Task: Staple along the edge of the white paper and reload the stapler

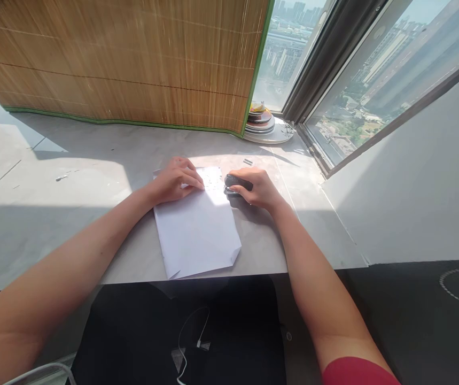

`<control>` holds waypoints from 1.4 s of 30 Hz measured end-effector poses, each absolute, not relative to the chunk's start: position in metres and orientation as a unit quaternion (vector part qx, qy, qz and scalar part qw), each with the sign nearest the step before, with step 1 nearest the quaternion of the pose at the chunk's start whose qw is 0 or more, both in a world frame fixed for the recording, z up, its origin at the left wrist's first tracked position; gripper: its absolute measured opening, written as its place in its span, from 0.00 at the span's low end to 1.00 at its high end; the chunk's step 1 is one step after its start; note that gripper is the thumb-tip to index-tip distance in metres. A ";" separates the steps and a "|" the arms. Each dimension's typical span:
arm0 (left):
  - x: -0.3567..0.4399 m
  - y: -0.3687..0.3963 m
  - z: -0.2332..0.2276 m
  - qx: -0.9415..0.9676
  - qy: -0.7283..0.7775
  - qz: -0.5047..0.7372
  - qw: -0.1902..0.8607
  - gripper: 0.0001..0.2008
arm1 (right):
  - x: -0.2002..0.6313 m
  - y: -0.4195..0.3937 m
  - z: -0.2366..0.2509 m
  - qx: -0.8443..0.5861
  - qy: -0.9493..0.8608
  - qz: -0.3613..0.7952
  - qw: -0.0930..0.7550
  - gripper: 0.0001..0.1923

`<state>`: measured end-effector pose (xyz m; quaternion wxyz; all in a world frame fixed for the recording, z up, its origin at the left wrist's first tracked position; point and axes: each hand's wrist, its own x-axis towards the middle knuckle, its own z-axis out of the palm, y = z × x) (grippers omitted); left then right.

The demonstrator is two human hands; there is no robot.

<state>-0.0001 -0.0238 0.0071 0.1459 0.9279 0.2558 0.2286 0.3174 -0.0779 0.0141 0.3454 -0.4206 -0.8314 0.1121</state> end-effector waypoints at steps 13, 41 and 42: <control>0.013 -0.039 0.008 0.956 0.149 0.158 0.196 0.18 | 0.313 -0.081 0.017 -0.422 -0.848 0.082 0.310 0.15; 0.017 -0.040 0.005 0.940 0.158 0.136 0.269 0.17 | 0.290 -0.090 0.025 -0.416 -0.864 0.076 0.272 0.15; 0.017 -0.040 0.006 0.942 0.156 0.134 0.266 0.17 | 0.289 -0.090 0.025 -0.416 -0.866 0.075 0.269 0.14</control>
